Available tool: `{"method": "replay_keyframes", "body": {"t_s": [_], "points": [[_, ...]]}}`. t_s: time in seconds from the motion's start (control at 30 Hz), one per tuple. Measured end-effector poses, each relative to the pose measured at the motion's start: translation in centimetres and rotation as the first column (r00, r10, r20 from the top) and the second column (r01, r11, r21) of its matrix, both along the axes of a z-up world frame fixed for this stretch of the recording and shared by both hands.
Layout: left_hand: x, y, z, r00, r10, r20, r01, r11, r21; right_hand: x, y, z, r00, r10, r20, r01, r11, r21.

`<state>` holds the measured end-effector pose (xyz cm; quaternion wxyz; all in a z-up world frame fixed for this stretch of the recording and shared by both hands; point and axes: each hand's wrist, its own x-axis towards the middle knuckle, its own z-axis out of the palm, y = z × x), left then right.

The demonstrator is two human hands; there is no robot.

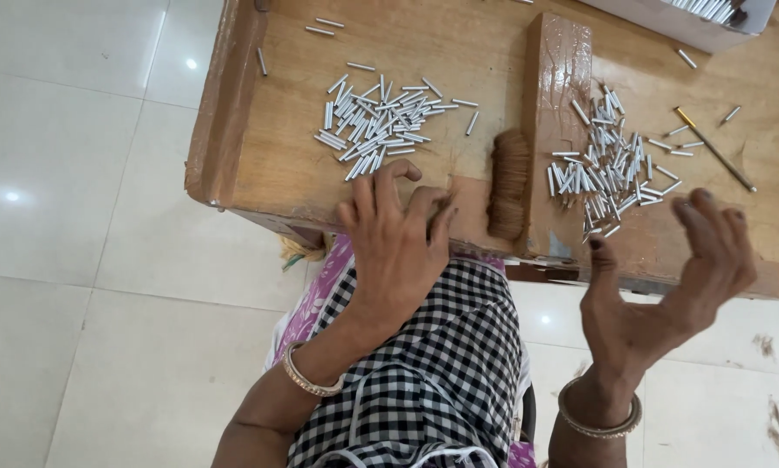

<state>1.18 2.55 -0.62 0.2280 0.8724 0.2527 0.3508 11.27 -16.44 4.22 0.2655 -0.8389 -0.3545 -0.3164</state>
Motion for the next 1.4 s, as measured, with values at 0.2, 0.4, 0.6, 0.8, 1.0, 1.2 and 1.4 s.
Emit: {"method": "replay_keyframes", "body": {"t_s": [0.2,0.4,0.6,0.8,1.0,1.2,1.4], "points": [[0.9,1.6,-1.0,1.0,0.006,-0.024,-0.003,0.994,0.113,-1.0,0.0,-1.4,0.984,0.07,-0.163,-0.06,0.996,0.062],[-1.8,-0.1,2.2,0.986,-0.155,0.063,0.149,0.985,0.087,-0.7,-0.5,-2.1,0.973,0.087,-0.213,-0.065,0.992,0.106],[1.3,-3.2,-1.3,0.953,-0.297,-0.054,0.302,0.935,0.185,-1.6,-0.8,-2.0,0.979,0.059,-0.193,-0.051,0.998,0.049],[1.6,-2.7,-1.6,0.955,-0.294,-0.039,0.296,0.953,0.067,-2.1,2.4,-2.0,0.981,0.088,-0.17,-0.115,0.981,-0.154],[-0.9,-4.4,-1.9,0.923,-0.382,-0.046,0.375,0.92,-0.114,-1.3,3.1,-2.4,0.978,0.003,-0.208,-0.056,0.967,-0.247],[-1.2,-6.5,-1.4,0.873,-0.486,0.03,0.479,0.845,-0.236,-1.4,2.8,-0.6,0.968,0.048,-0.246,-0.122,0.948,-0.295],[-1.5,-6.4,-1.0,0.883,-0.46,0.09,0.465,0.833,-0.299,-1.0,3.4,-0.7,0.978,0.075,-0.196,-0.141,0.927,-0.349]]}}
